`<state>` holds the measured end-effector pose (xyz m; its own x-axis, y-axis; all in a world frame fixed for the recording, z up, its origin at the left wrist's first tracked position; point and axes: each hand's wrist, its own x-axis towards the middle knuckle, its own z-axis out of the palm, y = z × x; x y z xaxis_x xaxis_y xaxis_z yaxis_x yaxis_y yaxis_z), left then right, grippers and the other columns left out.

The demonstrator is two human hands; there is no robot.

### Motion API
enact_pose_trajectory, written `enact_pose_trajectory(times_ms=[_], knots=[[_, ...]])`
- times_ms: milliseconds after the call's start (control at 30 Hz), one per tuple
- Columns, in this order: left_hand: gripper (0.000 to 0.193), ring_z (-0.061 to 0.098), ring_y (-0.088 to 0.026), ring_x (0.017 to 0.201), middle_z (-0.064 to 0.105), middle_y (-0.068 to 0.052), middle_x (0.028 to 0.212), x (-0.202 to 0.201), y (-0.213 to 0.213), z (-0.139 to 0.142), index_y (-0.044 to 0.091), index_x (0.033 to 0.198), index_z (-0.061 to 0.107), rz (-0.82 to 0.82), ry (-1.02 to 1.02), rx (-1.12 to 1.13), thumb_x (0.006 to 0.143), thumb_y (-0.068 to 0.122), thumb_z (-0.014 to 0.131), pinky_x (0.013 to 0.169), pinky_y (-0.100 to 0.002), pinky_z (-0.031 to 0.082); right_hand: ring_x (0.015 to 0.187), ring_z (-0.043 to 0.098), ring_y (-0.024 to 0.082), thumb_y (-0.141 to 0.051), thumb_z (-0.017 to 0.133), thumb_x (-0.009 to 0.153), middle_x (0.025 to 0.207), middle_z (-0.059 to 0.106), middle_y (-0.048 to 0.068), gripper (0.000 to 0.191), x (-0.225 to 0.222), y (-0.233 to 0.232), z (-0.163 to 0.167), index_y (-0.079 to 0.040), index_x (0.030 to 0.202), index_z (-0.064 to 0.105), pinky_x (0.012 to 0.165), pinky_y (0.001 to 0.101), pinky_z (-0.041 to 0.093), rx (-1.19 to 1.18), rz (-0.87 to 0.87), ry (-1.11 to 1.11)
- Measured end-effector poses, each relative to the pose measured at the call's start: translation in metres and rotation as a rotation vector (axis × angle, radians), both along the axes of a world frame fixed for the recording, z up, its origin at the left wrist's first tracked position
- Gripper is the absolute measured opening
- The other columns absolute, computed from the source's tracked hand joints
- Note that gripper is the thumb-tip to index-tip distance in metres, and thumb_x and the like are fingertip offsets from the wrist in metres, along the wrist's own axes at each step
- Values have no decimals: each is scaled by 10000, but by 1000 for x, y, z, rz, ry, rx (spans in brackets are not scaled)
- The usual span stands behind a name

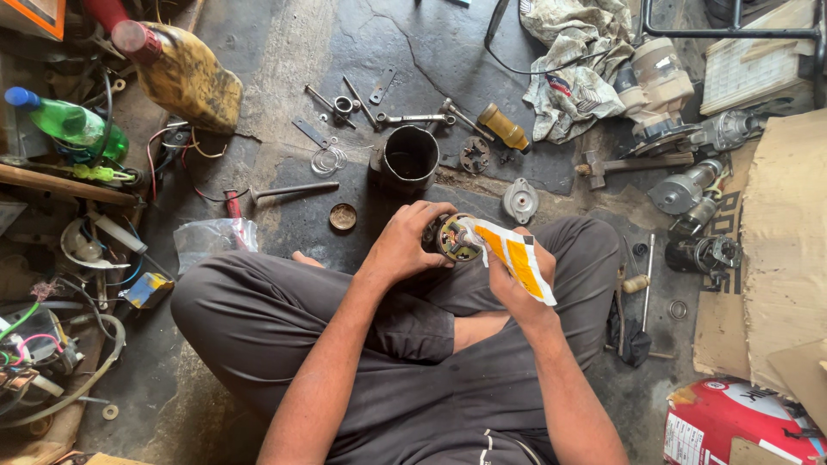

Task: The person sits on the workshop floor repairing a starter motor. They fit the end cap onto the armature, tap it into place with a mallet, apply grease from a sachet to the drive assembly, and use a screwdriver to work on the motor components while turning the unit over in their lap.

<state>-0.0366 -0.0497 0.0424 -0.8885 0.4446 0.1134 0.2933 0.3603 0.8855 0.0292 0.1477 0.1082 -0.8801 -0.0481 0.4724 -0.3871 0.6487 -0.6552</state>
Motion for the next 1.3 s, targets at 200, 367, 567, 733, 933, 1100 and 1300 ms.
enact_pose_trajectory(times_ms=[200,367,567,733,933,1100,1300], knots=[[817,604,-328,1133,657,-68,1196,-3,-1,1,149,1263,625,2,-2,-1,516,195,954,999,-418,492,632,599,194,71,718,889,786,584,85,108,-4,-3,5,26,971,663,582,304,458,8,-11,-33],[817,602,-331,1129,655,-71,1194,-4,-1,1,149,1261,624,5,-3,-1,515,194,954,994,-420,491,658,629,227,87,715,841,814,603,95,151,-6,-4,8,20,968,669,596,319,481,73,11,0],[821,602,-330,1132,655,-67,1202,-3,-1,1,149,1268,620,4,8,6,520,197,953,999,-421,490,685,610,290,77,709,806,810,594,107,208,-6,-6,14,4,999,682,611,372,490,240,28,39],[825,599,-333,1137,655,-68,1201,-2,0,0,151,1268,623,3,0,1,515,196,955,1003,-424,486,698,619,280,69,711,822,837,621,91,202,-7,-9,18,-7,1007,682,619,373,505,280,38,77],[831,597,-336,1138,654,-69,1207,-1,1,0,154,1272,619,0,16,5,514,200,956,1006,-426,485,692,625,279,59,718,802,810,597,93,210,-6,-8,16,-9,998,687,611,375,506,269,23,49],[824,595,-335,1151,652,-71,1199,-2,1,2,154,1271,619,-5,6,-8,520,205,955,1012,-426,484,678,611,276,60,736,813,808,603,93,168,-5,-5,13,-11,952,674,596,369,487,257,21,58],[824,591,-334,1166,647,-73,1212,-1,-1,7,156,1278,610,-8,13,-11,529,215,949,1020,-430,476,659,597,264,77,727,821,775,588,94,157,-4,-10,17,-9,944,682,585,363,472,193,-4,44]])
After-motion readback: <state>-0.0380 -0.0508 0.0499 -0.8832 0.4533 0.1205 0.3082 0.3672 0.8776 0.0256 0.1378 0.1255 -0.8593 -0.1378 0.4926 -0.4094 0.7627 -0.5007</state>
